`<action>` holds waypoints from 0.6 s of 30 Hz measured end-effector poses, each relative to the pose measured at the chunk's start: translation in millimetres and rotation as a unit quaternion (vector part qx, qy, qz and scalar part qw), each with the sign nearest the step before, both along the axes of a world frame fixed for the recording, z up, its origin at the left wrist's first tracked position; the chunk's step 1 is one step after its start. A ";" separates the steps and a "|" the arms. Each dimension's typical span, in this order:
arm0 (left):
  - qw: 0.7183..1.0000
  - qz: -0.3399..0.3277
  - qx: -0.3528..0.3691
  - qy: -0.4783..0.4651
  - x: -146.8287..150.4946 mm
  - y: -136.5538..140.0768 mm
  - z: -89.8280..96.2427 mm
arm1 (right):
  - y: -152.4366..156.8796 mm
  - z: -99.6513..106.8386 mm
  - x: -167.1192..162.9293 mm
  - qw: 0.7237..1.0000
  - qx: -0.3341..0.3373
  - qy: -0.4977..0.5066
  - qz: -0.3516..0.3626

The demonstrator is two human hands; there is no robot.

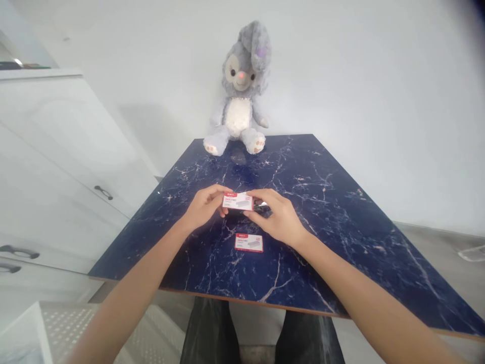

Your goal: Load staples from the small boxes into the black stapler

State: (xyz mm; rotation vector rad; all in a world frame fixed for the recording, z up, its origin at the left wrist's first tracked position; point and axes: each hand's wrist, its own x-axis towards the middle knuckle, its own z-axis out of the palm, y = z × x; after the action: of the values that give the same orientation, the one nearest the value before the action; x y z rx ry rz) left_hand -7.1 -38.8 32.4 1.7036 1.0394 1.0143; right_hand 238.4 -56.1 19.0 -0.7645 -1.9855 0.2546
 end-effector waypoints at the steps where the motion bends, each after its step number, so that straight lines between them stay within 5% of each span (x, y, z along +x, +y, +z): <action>1: 1.000 0.019 0.009 -0.001 -0.4 0.7 0.1 | 0.7 0.5 1.6 1.000 -0.011 0.004 -0.006; 13: 0.996 0.089 0.024 -0.010 -2.2 5.5 -3.9 | 0.0 -1.3 -1.0 0.993 -0.115 0.038 -0.012; 18: 0.991 0.115 0.038 -0.057 -10.3 12.7 -6.7 | 1.3 3.9 3.6 0.992 -0.110 0.046 -0.032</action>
State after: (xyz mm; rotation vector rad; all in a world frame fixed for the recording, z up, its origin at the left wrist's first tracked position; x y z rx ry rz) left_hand -17.4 -26.1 25.6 1.5895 1.1524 1.2976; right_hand 241.9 -54.8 22.9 -0.9380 -1.8616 0.4681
